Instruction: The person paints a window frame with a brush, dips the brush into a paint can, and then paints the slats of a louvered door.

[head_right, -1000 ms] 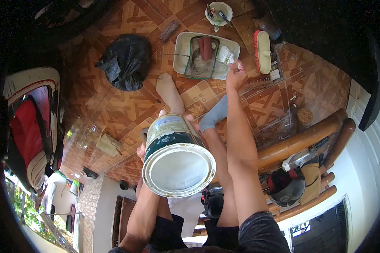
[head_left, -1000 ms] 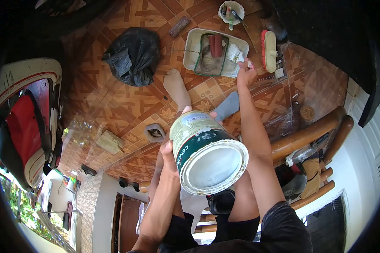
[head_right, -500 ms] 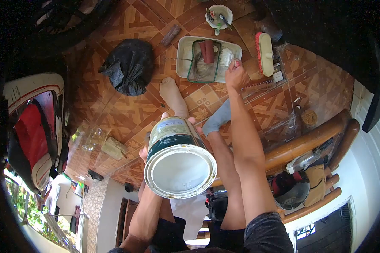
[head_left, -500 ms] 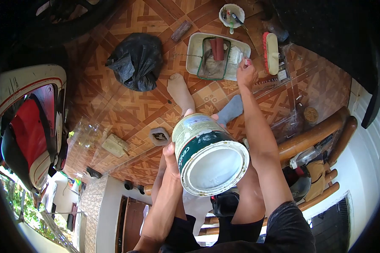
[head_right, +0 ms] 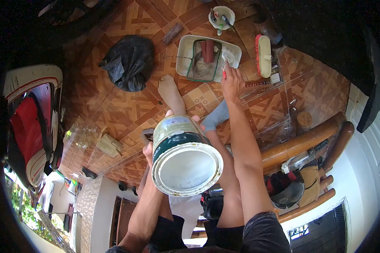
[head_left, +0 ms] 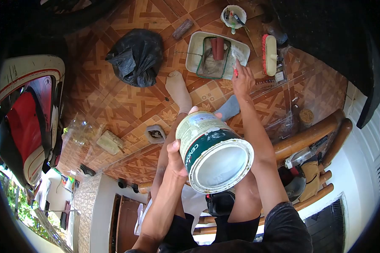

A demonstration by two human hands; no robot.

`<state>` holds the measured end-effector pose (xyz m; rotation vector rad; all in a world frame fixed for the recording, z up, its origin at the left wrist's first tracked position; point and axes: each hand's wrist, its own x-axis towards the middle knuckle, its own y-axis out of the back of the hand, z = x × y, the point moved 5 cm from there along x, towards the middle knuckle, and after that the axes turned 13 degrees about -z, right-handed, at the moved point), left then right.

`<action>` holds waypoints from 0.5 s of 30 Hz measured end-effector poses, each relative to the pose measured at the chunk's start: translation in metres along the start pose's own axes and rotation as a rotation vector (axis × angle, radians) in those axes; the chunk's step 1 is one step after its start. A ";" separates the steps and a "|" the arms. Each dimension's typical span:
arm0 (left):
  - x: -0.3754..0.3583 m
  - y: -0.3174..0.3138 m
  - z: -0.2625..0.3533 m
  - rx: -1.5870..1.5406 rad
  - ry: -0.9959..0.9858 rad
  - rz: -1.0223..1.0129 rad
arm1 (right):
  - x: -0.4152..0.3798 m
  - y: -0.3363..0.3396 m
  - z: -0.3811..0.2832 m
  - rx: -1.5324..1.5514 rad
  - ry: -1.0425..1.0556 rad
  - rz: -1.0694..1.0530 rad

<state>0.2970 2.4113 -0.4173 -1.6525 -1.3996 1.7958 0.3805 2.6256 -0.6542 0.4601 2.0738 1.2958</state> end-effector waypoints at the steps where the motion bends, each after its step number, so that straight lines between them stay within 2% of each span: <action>1: 0.001 0.000 0.002 -0.001 -0.004 -0.003 | 0.000 -0.010 0.003 -0.004 -0.001 -0.011; 7: 0.006 0.001 0.006 0.018 -0.047 -0.009 | 0.007 -0.010 -0.007 0.167 -0.310 -0.158; 10: 0.010 0.002 0.005 0.041 -0.056 -0.002 | 0.010 -0.018 0.007 0.142 -0.406 -0.222; 15: 0.015 -0.002 0.007 0.015 -0.058 0.041 | 0.022 -0.014 0.020 0.238 -0.418 -0.283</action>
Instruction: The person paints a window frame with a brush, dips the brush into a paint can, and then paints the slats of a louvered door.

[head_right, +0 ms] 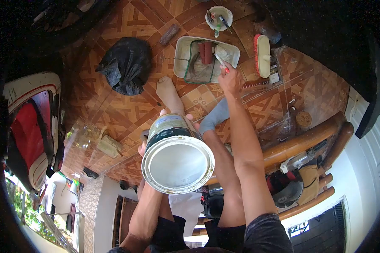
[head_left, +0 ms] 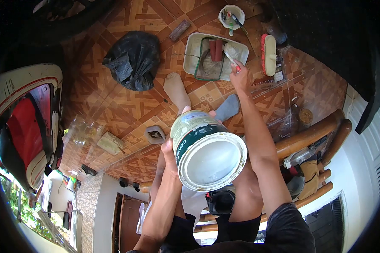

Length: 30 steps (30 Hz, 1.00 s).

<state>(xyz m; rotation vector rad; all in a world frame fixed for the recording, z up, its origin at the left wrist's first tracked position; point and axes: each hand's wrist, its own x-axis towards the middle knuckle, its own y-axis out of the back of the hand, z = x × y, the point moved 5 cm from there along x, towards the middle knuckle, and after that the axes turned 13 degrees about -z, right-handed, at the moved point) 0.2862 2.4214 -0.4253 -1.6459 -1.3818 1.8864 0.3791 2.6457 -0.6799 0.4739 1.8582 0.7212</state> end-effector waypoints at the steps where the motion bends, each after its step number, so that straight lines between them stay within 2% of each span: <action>1: 0.001 0.000 -0.001 -0.011 -0.002 -0.001 | 0.002 0.003 -0.001 0.010 0.007 -0.008; 7: 0.002 0.000 -0.005 -0.001 0.022 -0.010 | 0.022 0.008 0.020 0.196 0.036 -0.062; 10: 0.002 0.001 -0.010 0.004 0.034 -0.021 | 0.009 0.027 0.026 0.271 0.064 0.051; 13: 0.001 0.000 -0.015 0.006 0.050 0.001 | -0.008 0.043 0.029 0.504 -0.006 0.091; 16: 0.002 -0.002 -0.016 0.015 0.060 0.004 | -0.009 0.033 0.036 0.926 -0.037 0.108; 22: 0.004 -0.007 -0.015 -0.004 0.053 -0.001 | 0.022 -0.007 0.048 1.132 -0.013 0.170; 25: 0.003 -0.008 -0.016 -0.023 0.039 0.012 | 0.034 -0.022 0.073 0.727 -0.021 0.230; 28: 0.004 -0.007 -0.015 -0.026 0.023 0.008 | 0.020 0.004 0.040 0.342 -0.071 0.223; 30: 0.006 -0.009 -0.014 -0.037 0.029 0.022 | 0.024 0.004 0.034 0.211 -0.083 0.259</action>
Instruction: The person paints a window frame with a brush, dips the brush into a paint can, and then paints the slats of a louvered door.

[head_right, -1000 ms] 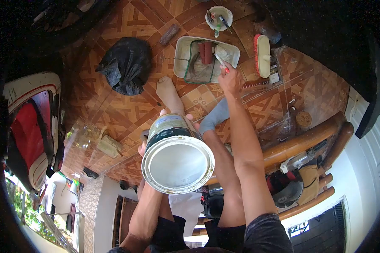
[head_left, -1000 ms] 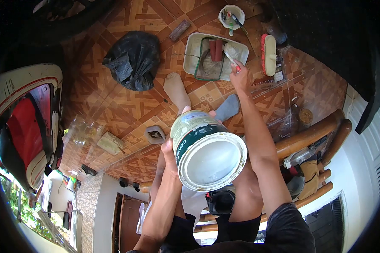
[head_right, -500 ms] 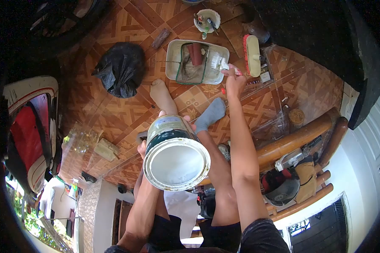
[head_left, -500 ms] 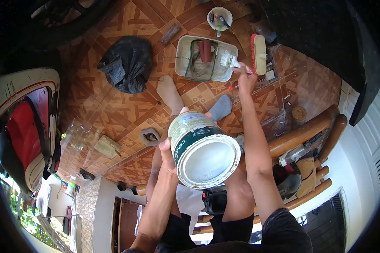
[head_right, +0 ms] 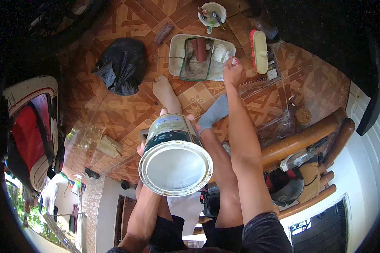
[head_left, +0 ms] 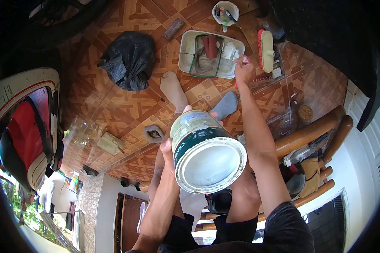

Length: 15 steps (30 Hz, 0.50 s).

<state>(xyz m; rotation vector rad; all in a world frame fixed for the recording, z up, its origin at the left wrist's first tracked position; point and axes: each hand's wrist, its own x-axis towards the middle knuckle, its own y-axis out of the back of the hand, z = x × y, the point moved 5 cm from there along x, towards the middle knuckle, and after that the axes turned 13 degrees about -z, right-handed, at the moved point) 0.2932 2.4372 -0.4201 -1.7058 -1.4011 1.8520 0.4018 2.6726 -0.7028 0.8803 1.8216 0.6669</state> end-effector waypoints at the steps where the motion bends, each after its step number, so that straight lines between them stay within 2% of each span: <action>1: 0.001 0.000 0.000 -0.003 0.000 -0.001 | 0.002 0.000 -0.002 -0.064 0.004 0.022; 7: 0.005 -0.001 0.002 -0.039 0.001 -0.011 | -0.006 -0.001 -0.028 -0.062 0.056 0.080; 13: 0.003 -0.003 0.003 -0.078 -0.004 -0.046 | 0.003 0.023 -0.017 -0.023 -0.009 -0.113; 15: 0.003 -0.003 0.003 -0.096 0.000 -0.040 | -0.012 0.033 -0.030 -0.004 0.204 -0.016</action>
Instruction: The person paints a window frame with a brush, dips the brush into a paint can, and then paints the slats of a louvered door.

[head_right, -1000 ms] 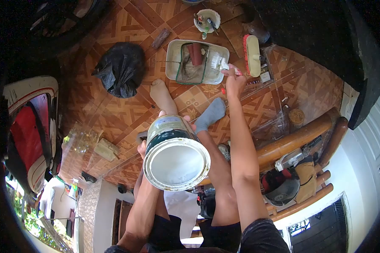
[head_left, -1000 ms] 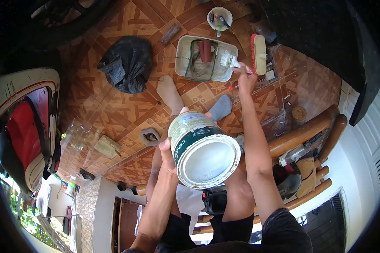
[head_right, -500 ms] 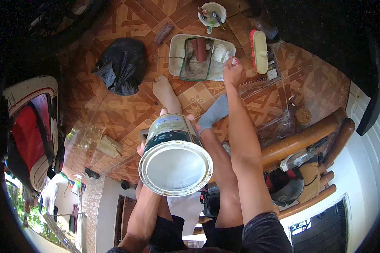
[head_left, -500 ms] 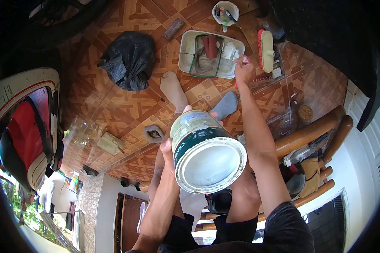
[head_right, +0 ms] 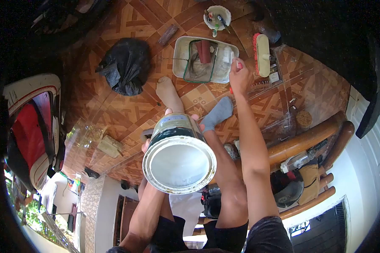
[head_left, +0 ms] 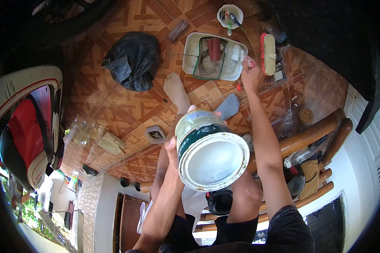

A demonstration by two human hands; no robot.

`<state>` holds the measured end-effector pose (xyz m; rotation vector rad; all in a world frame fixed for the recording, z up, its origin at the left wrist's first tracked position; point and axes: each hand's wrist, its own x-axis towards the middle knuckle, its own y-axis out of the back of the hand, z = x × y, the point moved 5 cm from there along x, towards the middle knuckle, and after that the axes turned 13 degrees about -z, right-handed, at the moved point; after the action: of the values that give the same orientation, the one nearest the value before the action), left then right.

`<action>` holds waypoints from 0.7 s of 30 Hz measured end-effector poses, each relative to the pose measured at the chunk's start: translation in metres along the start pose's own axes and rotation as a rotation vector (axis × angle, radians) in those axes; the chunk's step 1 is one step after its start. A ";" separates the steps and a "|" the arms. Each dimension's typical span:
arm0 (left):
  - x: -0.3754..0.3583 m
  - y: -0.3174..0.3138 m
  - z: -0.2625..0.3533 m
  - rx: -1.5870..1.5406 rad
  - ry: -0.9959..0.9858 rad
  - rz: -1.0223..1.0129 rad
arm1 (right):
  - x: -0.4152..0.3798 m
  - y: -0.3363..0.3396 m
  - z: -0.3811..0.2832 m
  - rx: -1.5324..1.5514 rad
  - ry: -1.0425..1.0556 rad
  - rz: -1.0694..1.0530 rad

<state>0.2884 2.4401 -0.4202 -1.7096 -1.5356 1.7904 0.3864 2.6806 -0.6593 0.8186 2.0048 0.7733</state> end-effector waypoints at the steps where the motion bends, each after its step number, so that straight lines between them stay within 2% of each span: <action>1: -0.002 0.002 0.000 0.019 -0.003 -0.002 | -0.009 0.007 -0.007 0.001 0.106 0.048; 4: -0.003 0.009 0.000 0.061 0.000 -0.008 | -0.036 0.020 -0.031 -0.201 0.259 0.097; 8: -0.006 0.010 0.000 0.088 0.018 -0.003 | -0.065 0.001 -0.038 -0.262 0.340 -0.023; 14: -0.010 0.011 0.005 0.089 0.035 -0.003 | -0.082 -0.022 -0.063 -0.102 0.363 0.103; 17: -0.010 0.013 0.004 0.076 0.035 -0.003 | -0.081 -0.040 -0.059 -0.037 0.279 0.060; 21: -0.012 0.017 0.006 0.072 0.020 0.008 | -0.082 -0.032 -0.071 -0.001 0.266 0.207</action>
<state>0.2952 2.4210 -0.4272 -1.6971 -1.4408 1.8036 0.3550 2.5831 -0.6128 0.9762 2.1728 1.0483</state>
